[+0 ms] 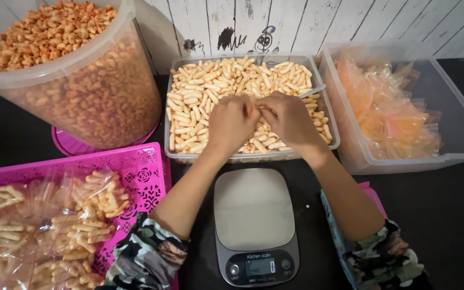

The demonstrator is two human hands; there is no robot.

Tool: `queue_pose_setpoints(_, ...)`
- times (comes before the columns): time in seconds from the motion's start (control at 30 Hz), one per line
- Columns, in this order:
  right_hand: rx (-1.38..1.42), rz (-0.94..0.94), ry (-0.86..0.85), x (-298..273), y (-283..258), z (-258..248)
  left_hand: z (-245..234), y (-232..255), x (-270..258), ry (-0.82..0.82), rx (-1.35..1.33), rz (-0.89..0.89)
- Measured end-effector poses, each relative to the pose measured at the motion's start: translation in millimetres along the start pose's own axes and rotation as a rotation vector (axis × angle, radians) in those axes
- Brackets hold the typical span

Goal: Packaging puffed snacks into small plastic bags and weighing them on a digital scale.

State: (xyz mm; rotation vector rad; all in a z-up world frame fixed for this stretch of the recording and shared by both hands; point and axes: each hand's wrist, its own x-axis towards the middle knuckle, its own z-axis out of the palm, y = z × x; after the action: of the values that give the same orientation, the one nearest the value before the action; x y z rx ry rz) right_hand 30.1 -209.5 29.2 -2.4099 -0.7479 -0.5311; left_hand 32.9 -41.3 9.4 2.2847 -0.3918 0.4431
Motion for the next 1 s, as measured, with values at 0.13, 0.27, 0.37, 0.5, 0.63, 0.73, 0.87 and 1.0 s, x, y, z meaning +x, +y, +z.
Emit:
queue_pose_setpoints(0.13, 0.093, -0.018, 0.053, 1.4, -2.3, -16.4, -49.9, 38.0, -7.6, -0.041, -0.124, 0.075)
queue_pose_setpoints(0.27, 0.162, 0.023, 0.071, 3.3, -22.0, -28.2, -45.3, 42.8, -11.2, -0.173, -0.165, 0.194)
queue_pose_setpoints(0.37, 0.181, 0.105, 0.047, 0.4, -29.8, -29.5, -30.0, 37.7, -10.0, -0.111, -0.092, 0.177)
queue_pose_setpoints(0.5, 0.305, 0.269, 0.095, 3.7, -23.7, -25.1, -17.2, 27.7, -5.1, 0.095, -0.094, 0.243)
queue_pose_setpoints(0.63, 0.333, 0.265, 0.212, 0.3, 17.9, -31.0, -20.0, 11.3, 2.4, 0.153, -0.159, 0.210)
queue_pose_setpoints(0.73, -0.268, 0.195, 0.136, -7.2, 76.5, -14.8, -21.8, -9.0, 5.1, 0.182, -0.059, 0.176)
queue_pose_setpoints(0.87, -1.033, -0.259, 0.157, -6.1, 105.8, -6.3, -21.1, -31.9, 11.6, 0.232, 0.003, 0.127)
queue_pose_setpoints(1.0, -0.839, -0.131, -0.060, 20.9, 114.7, -19.9, -17.0, -54.5, 15.0, 0.207, 0.048, 0.089)
